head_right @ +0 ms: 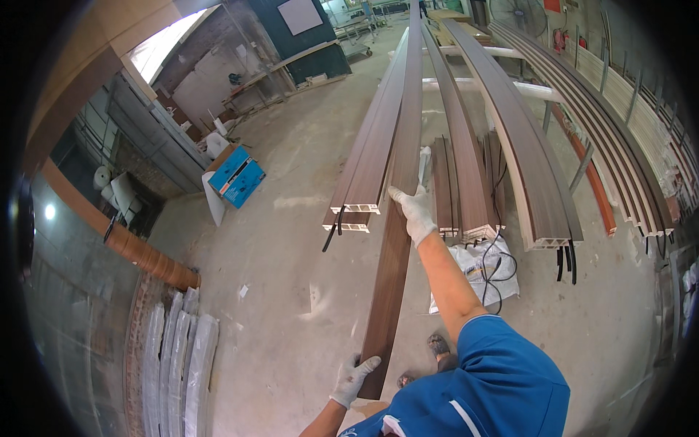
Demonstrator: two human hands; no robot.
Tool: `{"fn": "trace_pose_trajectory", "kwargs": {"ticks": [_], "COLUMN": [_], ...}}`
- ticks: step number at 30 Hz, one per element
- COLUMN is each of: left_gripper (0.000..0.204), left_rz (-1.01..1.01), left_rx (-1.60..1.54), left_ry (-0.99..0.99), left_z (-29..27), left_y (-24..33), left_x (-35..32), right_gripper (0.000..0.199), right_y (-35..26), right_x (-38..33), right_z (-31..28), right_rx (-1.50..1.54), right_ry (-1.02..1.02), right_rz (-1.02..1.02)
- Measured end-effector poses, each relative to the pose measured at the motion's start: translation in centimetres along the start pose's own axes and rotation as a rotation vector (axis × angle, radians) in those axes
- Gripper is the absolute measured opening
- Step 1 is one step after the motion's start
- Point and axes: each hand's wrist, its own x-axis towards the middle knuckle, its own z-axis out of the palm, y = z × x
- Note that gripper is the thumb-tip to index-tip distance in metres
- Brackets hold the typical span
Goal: The person selects long wooden planks from a rack, stacks them, and wraps the bundle with plastic film. The person then covers the wrapped bundle with a large white protective sheet.
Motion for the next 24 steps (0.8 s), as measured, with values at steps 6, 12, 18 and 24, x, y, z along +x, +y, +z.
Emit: {"fn": "trace_pose_trajectory", "kwargs": {"ticks": [6, 12, 18, 24], "left_gripper": [0.076, 0.073, 0.078, 0.058], "left_rz": [-0.02, -0.056, -0.06, 0.068], "left_rx": [-0.164, -0.351, -0.26, -0.493], "left_ry": [-0.125, -0.273, -0.344, -0.51], "left_z": [2.5, 4.0, 4.4, 6.6], "left_y": [2.6, 3.8, 6.3, 11.8], "left_x": [4.6, 6.8, 8.9, 9.8], "right_gripper": [0.039, 0.047, 0.07, 0.103], "right_y": [3.1, 4.4, 4.2, -0.3], "right_x": [3.4, 5.6, 7.7, 4.3], "right_z": [-1.7, -3.5, -4.3, -4.5], "right_rx": [-0.092, -0.161, -0.277, -0.654], "right_ry": [0.008, 0.049, 0.021, 0.084], "right_rz": [0.001, 0.051, -0.047, -0.083]}}
